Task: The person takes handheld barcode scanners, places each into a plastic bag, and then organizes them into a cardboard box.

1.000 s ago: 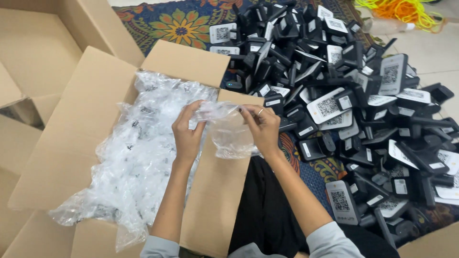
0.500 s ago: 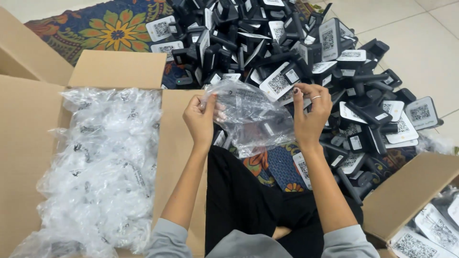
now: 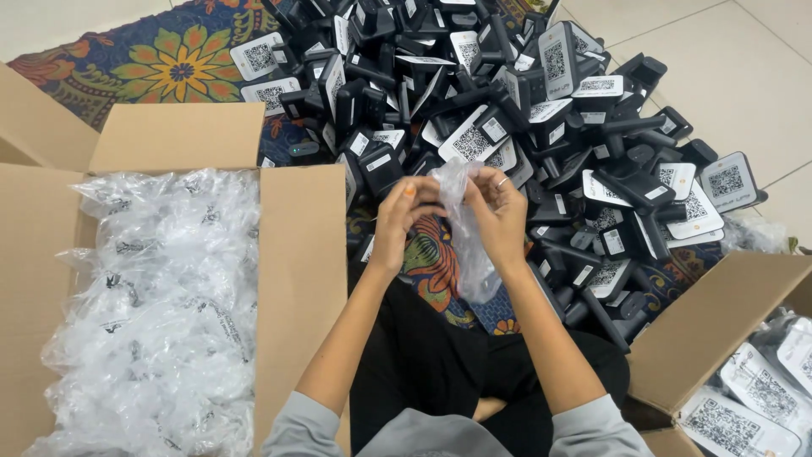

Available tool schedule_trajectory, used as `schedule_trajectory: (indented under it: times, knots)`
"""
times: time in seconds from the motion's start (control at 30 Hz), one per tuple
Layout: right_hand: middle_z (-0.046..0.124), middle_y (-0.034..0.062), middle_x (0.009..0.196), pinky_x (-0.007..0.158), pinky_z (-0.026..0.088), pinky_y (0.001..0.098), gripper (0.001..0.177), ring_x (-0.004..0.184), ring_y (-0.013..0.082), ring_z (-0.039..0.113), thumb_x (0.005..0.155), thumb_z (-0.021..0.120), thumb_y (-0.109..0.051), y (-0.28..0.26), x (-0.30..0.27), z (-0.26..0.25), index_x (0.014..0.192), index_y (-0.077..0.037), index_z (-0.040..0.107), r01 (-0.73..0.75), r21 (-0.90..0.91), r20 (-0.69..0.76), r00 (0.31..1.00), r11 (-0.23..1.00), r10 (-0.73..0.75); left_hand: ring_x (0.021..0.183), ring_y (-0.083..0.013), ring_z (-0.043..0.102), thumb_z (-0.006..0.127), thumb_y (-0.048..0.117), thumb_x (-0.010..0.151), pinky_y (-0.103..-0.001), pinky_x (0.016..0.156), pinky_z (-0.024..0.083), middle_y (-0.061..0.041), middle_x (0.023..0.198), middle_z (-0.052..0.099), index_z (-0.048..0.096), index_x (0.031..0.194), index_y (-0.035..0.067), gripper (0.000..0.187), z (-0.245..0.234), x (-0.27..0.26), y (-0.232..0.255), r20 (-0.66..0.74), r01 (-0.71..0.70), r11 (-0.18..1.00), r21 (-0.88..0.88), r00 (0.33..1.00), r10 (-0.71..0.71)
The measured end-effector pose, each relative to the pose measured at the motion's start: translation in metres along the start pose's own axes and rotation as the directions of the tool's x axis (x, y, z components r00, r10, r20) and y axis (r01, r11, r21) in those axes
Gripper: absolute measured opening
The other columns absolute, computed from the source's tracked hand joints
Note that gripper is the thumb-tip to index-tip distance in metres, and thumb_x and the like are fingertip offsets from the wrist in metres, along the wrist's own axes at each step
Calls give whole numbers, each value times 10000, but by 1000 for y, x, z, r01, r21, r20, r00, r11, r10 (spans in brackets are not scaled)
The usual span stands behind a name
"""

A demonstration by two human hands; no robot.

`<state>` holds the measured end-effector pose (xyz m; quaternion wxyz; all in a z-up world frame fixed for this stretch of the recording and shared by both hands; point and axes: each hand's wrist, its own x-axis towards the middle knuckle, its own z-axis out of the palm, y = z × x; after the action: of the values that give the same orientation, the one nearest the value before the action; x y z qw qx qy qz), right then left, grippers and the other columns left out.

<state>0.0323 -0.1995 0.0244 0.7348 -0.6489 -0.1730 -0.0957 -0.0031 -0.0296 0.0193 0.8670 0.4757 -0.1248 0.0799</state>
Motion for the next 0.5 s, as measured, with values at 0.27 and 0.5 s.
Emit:
schedule_trajectory:
  times: [0.27,0.5]
  knots:
    - [740,20,899,764,548,202,79,810,59,670,977,725,-69,-16,3,-35,1005,4,736,-76,-171,36,996,982,84,725,-73,647,675,152,997,-218,661,532,-32,849,723,717,1054,-19,185,-3,16,-11,-166,36,958,283,986,12]
    - [749,58,840,739,529,215,114,785,73,681,977,730,-108,-50,10,-99,968,5,745,-115,-567,27,987,816,158,780,-50,657,674,184,1024,-182,690,481,-26,842,712,693,974,34,159,-33,23,18,-152,11,770,638,982,113]
